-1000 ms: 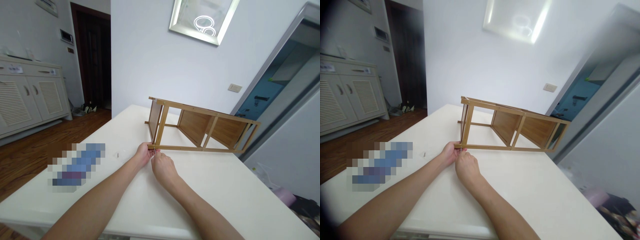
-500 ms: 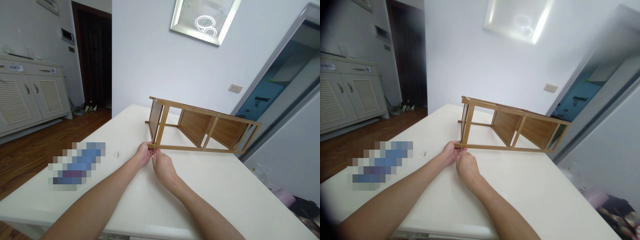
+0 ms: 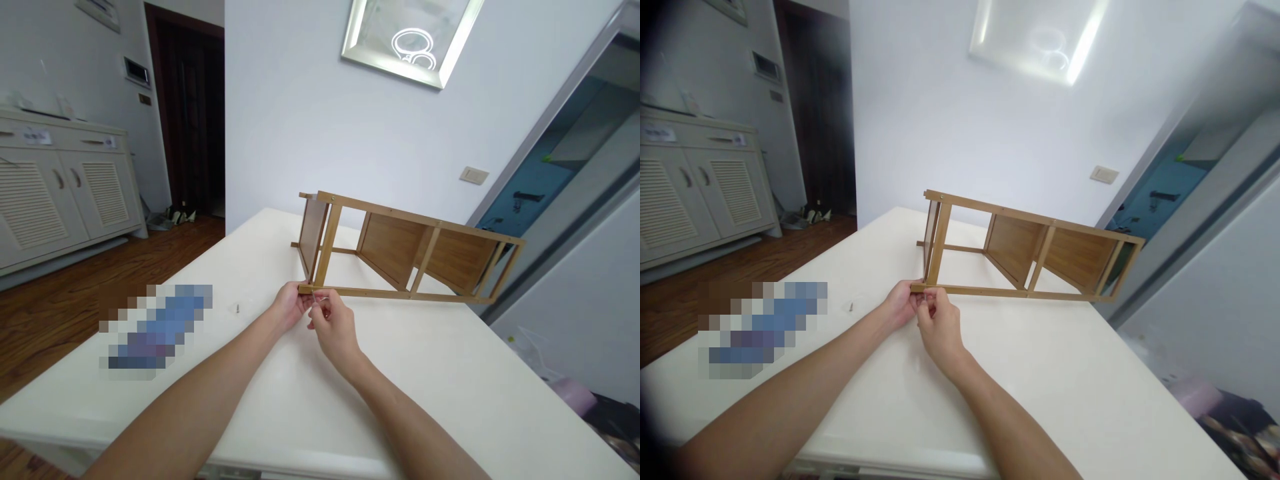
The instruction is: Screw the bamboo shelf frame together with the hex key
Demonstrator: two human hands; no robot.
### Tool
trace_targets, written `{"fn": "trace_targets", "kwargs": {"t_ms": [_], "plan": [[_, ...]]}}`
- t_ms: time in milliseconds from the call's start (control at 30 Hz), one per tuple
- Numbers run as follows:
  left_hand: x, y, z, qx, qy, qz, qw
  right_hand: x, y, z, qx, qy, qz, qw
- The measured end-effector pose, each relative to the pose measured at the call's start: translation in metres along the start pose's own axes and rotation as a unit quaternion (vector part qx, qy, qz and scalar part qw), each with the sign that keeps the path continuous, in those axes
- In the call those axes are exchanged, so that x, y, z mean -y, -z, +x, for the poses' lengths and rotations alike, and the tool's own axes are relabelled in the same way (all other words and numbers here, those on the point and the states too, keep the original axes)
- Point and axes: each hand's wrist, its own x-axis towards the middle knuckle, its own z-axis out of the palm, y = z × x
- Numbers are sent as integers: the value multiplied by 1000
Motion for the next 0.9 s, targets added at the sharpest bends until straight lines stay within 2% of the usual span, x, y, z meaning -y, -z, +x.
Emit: {"fn": "trace_targets", "kwargs": {"t_ms": [67, 167, 367, 533, 633, 767, 900], "plan": [[-2, -2, -4, 3, 6, 2, 1000, -3, 1, 1, 8, -8, 64, 998], [-4, -4, -7, 5, 15, 2, 1000, -8, 3, 4, 3, -5, 107, 994], [-2, -8, -8, 9, 4, -11, 1000, -8, 14, 5, 18, 25, 94, 995], [-4, -7, -4, -10, -17, -22, 1000, 8, 17, -5, -17, 66, 81, 994], [-7, -3, -3, -21, -23, -27, 999, 12, 18, -7, -41, 81, 123, 988], [-11, -2, -5, -24, -23, -33, 999, 7, 24, -1, -91, 50, 201, 974], [-12, -6, -8, -28, -21, -39, 999, 6, 31, 1, -114, 25, 231, 966]]}}
